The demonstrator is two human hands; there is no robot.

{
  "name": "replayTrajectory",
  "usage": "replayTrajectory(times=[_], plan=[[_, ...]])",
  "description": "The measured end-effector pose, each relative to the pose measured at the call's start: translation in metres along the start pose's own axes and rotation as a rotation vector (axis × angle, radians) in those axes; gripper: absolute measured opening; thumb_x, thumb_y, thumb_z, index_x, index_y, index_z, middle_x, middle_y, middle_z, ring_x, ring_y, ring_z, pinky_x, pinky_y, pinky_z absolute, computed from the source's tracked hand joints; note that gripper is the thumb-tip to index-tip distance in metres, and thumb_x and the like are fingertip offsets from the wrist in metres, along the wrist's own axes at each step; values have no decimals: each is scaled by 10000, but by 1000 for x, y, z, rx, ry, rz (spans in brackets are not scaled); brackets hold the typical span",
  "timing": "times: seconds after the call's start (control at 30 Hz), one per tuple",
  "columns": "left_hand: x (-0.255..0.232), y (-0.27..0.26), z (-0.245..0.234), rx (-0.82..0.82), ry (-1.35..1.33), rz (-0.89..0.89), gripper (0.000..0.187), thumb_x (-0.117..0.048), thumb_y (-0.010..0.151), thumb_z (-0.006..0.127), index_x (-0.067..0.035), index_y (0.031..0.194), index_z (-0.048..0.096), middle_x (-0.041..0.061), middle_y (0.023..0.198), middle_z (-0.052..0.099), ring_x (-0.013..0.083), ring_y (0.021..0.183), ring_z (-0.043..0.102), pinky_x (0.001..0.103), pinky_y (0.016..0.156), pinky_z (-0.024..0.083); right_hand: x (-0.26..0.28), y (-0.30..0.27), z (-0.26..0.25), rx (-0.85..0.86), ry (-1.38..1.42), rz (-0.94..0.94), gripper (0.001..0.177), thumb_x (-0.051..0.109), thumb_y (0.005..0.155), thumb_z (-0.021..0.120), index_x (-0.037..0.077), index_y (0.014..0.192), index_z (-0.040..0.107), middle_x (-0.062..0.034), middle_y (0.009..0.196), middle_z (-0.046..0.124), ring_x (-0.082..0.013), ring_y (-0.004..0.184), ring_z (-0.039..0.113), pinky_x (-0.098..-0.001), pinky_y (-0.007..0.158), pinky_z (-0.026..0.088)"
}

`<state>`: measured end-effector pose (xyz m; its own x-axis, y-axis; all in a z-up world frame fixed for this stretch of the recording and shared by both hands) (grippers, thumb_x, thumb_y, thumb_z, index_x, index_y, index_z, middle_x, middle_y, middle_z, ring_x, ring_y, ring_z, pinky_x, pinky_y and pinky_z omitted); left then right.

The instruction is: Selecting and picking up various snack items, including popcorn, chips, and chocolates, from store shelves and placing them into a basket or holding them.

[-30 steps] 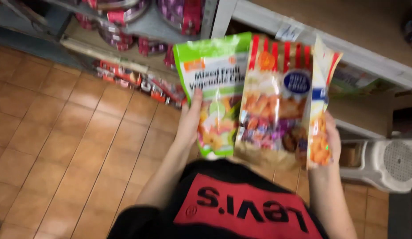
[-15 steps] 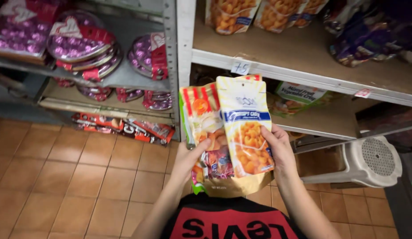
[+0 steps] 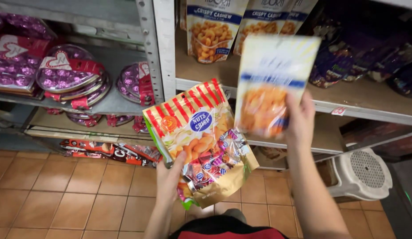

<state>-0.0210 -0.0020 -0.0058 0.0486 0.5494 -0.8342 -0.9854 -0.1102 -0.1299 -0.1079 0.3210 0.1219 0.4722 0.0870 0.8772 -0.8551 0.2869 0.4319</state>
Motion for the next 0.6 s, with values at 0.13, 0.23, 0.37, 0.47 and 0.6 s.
replayTrajectory(times=[0.13,0.23,0.37,0.47,0.6], plan=[[2,5,11,-11,-32,4,381,-115,924,695,73,1253,657,116,1160,736,156,971,697,311,842,565,-7,88,-2,32,72,-251,270,80,1098,618,-11,1351,582,-79,1283,689,-145,1161,653,-295,1046,536],[6,12,21,-17,-14,42,386,-113,918,696,71,1254,656,110,1171,738,148,992,702,302,862,569,-23,135,1,84,21,-389,200,15,1174,619,-20,1369,590,-70,1193,679,-129,1064,611,-276,955,495],[15,6,27,-52,-11,10,392,-109,914,699,66,1262,655,114,1170,736,158,984,696,316,852,560,-74,163,-5,171,99,-49,304,-20,1026,586,6,1329,580,-57,1231,706,-160,1120,673,-305,994,543],[11,7,36,-78,-9,-4,387,-114,905,696,49,1253,652,98,1156,739,149,971,701,306,836,561,-100,182,-9,93,55,-159,336,-39,1030,593,-3,1365,593,-70,1260,711,-164,1143,667,-283,1017,514],[29,6,31,-113,46,-17,337,-128,921,705,61,1200,689,54,1036,732,102,851,653,262,727,522,-122,199,-11,114,270,-147,325,-44,1050,598,-11,1373,595,-82,1276,698,-178,1178,644,-299,1052,497]])
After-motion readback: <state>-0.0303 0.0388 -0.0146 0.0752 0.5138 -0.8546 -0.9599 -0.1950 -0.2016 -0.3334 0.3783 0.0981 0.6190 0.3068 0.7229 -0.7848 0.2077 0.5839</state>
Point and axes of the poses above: each hand's wrist, its own y-axis towards the middle knuckle, its own z-axis out of the palm, x = y × z, the point moved 1 cm from there along y, towards the middle knuckle
